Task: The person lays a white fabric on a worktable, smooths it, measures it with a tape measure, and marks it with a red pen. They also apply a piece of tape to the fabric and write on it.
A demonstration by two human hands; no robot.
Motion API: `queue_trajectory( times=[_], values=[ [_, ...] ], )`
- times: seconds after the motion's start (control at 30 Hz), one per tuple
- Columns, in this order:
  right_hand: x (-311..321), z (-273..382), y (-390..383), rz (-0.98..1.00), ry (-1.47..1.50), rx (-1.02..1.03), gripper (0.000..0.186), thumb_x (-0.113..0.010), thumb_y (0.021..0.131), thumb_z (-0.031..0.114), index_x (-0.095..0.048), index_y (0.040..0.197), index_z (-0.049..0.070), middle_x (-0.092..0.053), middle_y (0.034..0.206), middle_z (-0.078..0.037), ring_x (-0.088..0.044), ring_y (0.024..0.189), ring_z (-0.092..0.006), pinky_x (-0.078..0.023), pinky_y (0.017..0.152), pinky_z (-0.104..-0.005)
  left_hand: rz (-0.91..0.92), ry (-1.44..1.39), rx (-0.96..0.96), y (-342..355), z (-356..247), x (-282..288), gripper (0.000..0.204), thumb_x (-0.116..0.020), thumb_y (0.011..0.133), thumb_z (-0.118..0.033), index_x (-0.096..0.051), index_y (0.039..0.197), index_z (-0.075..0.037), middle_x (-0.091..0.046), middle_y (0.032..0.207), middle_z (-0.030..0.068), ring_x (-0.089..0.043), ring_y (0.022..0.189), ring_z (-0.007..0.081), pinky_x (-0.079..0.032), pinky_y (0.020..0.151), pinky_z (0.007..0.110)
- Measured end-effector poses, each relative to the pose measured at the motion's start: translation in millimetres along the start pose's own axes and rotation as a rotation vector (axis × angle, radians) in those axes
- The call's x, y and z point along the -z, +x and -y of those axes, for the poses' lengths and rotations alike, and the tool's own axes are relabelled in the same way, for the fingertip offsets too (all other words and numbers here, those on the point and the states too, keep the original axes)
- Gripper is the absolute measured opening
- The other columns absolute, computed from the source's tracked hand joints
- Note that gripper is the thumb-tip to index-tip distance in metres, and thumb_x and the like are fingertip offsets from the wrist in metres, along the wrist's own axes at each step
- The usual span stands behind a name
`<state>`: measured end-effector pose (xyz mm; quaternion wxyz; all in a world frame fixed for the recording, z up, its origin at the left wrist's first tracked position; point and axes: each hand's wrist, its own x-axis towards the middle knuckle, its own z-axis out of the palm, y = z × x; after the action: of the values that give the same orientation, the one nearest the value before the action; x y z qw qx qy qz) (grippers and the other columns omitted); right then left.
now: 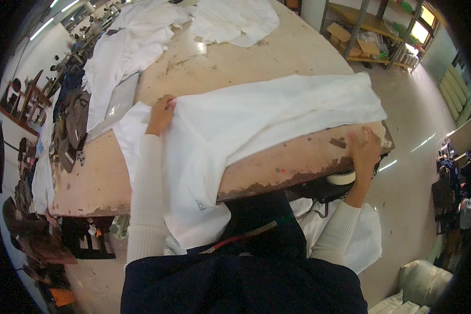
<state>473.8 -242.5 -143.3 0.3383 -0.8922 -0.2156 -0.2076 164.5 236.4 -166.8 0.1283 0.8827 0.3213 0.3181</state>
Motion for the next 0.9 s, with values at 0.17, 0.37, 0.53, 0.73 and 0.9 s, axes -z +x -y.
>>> queue_trajectory(
  times=[0.17, 0.37, 0.53, 0.73, 0.9],
  values=[
    [25, 72, -23, -0.057, 0.401, 0.058, 0.025, -0.062, 0.085, 0.013, -0.06, 0.108, 0.003, -0.06, 0.104, -0.011, -0.058, 0.084, -0.0214, -0.046, 0.071, -0.0298, -0.056, -0.162, -0.206, -33, -167, 60, 0.011, -0.058, 0.086, -0.009, -0.057, 0.097, -0.006, -0.058, 0.081, 0.0081, -0.05, 0.067, 0.0225, -0.042, 0.063, 0.031],
    [1, 183, -70, 0.686, 0.68, 0.634, 0.022, -0.06, 0.081, 0.007, -0.058, 0.104, 0.005, -0.057, 0.106, -0.011, -0.061, 0.08, -0.0297, -0.049, 0.066, -0.0357, 0.271, -0.287, -0.1, -130, -243, 61, 0.023, -0.065, 0.08, -0.01, -0.052, 0.098, -0.004, -0.054, 0.087, 0.0116, -0.055, 0.08, 0.0247, -0.045, 0.069, 0.032],
    [-34, 196, -70, 0.828, 0.686, 0.822, 0.027, -0.055, 0.08, 0.006, -0.054, 0.107, 0.004, -0.055, 0.101, -0.013, -0.059, 0.085, -0.0349, -0.049, 0.069, -0.0411, 0.243, -0.227, 0.017, -141, -230, 52, 0.023, -0.063, 0.079, -0.006, -0.052, 0.1, -0.003, -0.056, 0.088, 0.0114, -0.058, 0.077, 0.0238, -0.047, 0.067, 0.032],
    [-31, 198, -77, 0.739, 0.682, 0.922, 0.019, -0.054, 0.08, 0.006, -0.055, 0.098, 0.003, -0.056, 0.096, -0.012, -0.059, 0.083, -0.0321, -0.049, 0.067, -0.0388, 0.178, -0.279, 0.031, -150, -216, 52, 0.019, -0.062, 0.079, -0.002, -0.056, 0.097, -0.003, -0.059, 0.085, 0.0096, -0.059, 0.064, 0.017, -0.047, 0.057, 0.027],
    [-35, 189, -89, 0.756, 0.514, 1.031, 0.017, -0.058, 0.081, 0.007, -0.058, 0.097, 0.002, -0.058, 0.096, -0.011, -0.06, 0.081, -0.0286, -0.049, 0.068, -0.0348, 0.108, -0.271, 0.052, -154, -213, 43, 0.013, -0.065, 0.079, -0.004, -0.061, 0.091, -0.003, -0.06, 0.077, 0.0077, -0.058, 0.058, 0.0147, -0.047, 0.055, 0.026]
  ],
)
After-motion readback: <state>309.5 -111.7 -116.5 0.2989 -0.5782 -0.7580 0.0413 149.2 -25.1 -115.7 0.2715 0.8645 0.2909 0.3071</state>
